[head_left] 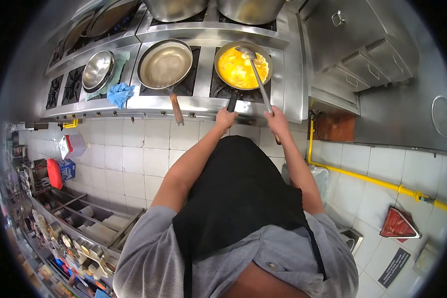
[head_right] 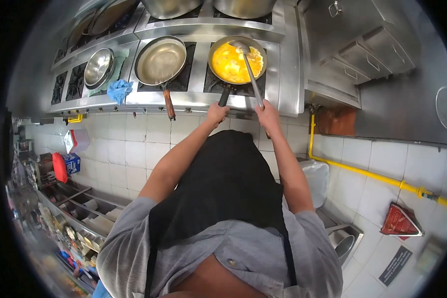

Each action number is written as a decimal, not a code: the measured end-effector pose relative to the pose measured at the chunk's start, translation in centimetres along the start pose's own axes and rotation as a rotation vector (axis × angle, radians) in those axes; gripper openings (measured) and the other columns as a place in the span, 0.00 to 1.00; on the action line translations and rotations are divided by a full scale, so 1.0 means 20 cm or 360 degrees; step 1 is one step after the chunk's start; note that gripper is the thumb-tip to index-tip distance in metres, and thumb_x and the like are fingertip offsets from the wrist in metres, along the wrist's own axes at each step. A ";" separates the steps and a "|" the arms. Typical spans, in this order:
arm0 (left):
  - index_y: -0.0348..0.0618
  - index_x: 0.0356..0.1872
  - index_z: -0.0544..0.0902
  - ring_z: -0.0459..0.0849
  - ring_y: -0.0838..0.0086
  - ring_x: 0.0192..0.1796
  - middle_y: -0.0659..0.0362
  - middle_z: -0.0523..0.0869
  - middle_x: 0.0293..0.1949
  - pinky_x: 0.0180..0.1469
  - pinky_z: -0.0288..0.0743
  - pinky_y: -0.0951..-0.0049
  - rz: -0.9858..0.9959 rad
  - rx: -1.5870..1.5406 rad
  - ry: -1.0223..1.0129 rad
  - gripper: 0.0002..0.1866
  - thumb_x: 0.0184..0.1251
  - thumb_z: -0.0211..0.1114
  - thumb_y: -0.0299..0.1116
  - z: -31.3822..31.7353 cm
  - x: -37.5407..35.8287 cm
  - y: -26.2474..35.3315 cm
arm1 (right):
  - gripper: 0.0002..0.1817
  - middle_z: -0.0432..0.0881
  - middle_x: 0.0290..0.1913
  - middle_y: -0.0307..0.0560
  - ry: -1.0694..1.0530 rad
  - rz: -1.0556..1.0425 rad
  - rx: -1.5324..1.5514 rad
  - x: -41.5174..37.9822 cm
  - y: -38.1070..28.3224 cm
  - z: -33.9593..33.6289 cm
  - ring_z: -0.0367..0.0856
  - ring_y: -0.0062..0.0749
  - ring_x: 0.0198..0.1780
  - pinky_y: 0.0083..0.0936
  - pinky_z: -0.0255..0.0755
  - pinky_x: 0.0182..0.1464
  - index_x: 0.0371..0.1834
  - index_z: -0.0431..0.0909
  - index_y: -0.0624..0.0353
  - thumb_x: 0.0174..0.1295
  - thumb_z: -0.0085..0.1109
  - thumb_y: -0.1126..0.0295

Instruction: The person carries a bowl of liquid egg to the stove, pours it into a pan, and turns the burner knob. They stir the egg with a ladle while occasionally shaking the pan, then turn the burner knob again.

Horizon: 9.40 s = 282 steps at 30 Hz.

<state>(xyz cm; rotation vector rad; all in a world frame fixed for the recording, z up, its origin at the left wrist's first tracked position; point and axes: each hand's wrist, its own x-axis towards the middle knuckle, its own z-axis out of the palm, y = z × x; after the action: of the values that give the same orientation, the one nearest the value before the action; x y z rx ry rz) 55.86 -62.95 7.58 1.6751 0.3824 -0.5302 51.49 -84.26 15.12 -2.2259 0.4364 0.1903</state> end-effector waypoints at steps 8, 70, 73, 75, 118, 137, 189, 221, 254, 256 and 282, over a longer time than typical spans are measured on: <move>0.32 0.34 0.78 0.76 0.70 0.14 0.55 0.78 0.17 0.17 0.67 0.67 -0.0021 0.0026 -0.0041 0.12 0.53 0.67 0.31 -0.01 0.02 -0.03 | 0.16 0.78 0.25 0.52 0.0030 -0.0145 -0.0191 -0.20 -0.02 -0.02 0.79 0.48 0.27 0.41 0.71 0.33 0.38 0.73 0.63 0.63 0.58 0.58; 0.42 0.48 0.79 0.83 0.70 0.45 0.57 0.81 0.46 0.49 0.76 0.70 0.0734 0.0420 -0.0573 0.14 0.64 0.68 0.33 -0.11 -1.07 0.63 | 0.08 0.66 0.18 0.33 -0.0924 0.0247 -0.0344 -0.17 -0.34 -1.00 0.61 0.16 0.12 0.20 0.56 0.16 0.35 0.72 0.59 0.68 0.55 0.66; 0.41 0.48 0.78 0.84 0.66 0.44 0.55 0.81 0.45 0.48 0.77 0.66 0.1050 0.0547 -0.0674 0.12 0.65 0.66 0.31 -0.06 -1.23 0.86 | 0.09 0.65 0.18 0.33 -0.0890 0.0177 -0.0348 -0.12 -0.29 -1.01 0.61 0.16 0.13 0.20 0.56 0.16 0.34 0.71 0.59 0.67 0.56 0.67; 0.41 0.47 0.78 0.84 0.63 0.43 0.53 0.79 0.44 0.46 0.78 0.63 0.1335 0.0733 -0.0847 0.11 0.64 0.64 0.30 -0.06 -1.36 1.07 | 0.09 0.65 0.18 0.33 -0.0871 0.0122 -0.0356 -0.10 -0.24 -1.00 0.60 0.17 0.13 0.21 0.55 0.16 0.35 0.71 0.60 0.67 0.56 0.67; 0.35 0.57 0.70 0.83 0.43 0.50 0.36 0.85 0.43 0.54 0.76 0.49 0.0177 0.0916 0.0285 0.32 0.58 0.69 0.46 -0.01 -0.13 -0.02 | 0.10 0.71 0.20 0.39 -0.0866 0.0195 0.0380 -0.16 -0.08 -0.42 0.70 0.25 0.15 0.28 0.66 0.18 0.44 0.73 0.58 0.69 0.55 0.63; 0.35 0.50 0.71 0.82 0.42 0.50 0.35 0.84 0.44 0.53 0.75 0.47 0.0192 0.0855 0.0195 0.25 0.62 0.67 0.43 -0.01 -0.13 -0.03 | 0.26 0.84 0.41 0.49 0.0002 -0.0673 -0.1163 0.04 0.00 -0.61 0.82 0.51 0.43 0.46 0.75 0.44 0.62 0.74 0.41 0.57 0.60 0.66; 0.34 0.45 0.72 0.86 0.46 0.33 0.39 0.83 0.31 0.38 0.77 0.50 0.0246 0.0750 -0.0051 0.25 0.68 0.61 0.51 -0.06 -0.02 -0.15 | 0.22 0.78 0.23 0.41 0.0014 -0.0337 -0.0185 -0.19 0.12 -0.53 0.76 0.24 0.24 0.29 0.72 0.29 0.59 0.79 0.55 0.61 0.62 0.64; 0.34 0.54 0.73 0.82 0.42 0.50 0.36 0.84 0.43 0.52 0.74 0.51 0.0305 0.0658 0.0278 0.27 0.68 0.62 0.49 0.00 -0.12 -0.08 | 0.21 0.83 0.39 0.59 -0.0530 -0.0548 -0.1198 0.13 -0.33 -1.11 0.81 0.55 0.44 0.40 0.73 0.48 0.59 0.79 0.53 0.62 0.60 0.63; 0.33 0.54 0.70 0.81 0.38 0.50 0.33 0.83 0.43 0.53 0.74 0.47 0.0260 0.0674 0.0215 0.25 0.69 0.61 0.46 0.01 -0.16 -0.05 | 0.10 0.66 0.18 0.32 0.0113 -0.0229 -0.0053 0.03 0.22 -0.33 0.63 0.15 0.14 0.18 0.59 0.14 0.47 0.78 0.58 0.68 0.55 0.66; 0.33 0.54 0.70 0.81 0.38 0.50 0.33 0.83 0.43 0.53 0.74 0.46 0.0257 0.0664 0.0205 0.25 0.69 0.61 0.46 0.01 -0.16 -0.05 | 0.12 0.68 0.18 0.35 0.0091 -0.0100 0.0018 0.00 0.21 -0.26 0.67 0.20 0.16 0.22 0.63 0.17 0.48 0.78 0.59 0.68 0.55 0.65; 0.35 0.57 0.69 0.81 0.38 0.51 0.34 0.83 0.46 0.54 0.74 0.47 0.0334 0.0645 0.0219 0.26 0.68 0.62 0.45 0.01 -0.13 -0.09 | 0.23 0.85 0.38 0.55 0.0140 -0.0341 -0.0736 -0.05 0.07 -0.18 0.83 0.54 0.43 0.45 0.76 0.45 0.59 0.79 0.47 0.58 0.63 0.64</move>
<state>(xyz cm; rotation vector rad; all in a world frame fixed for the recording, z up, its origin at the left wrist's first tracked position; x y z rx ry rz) 52.70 -62.77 7.39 2.1224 0.2014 -0.3509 50.00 -87.64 16.58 -2.7235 0.2092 0.0839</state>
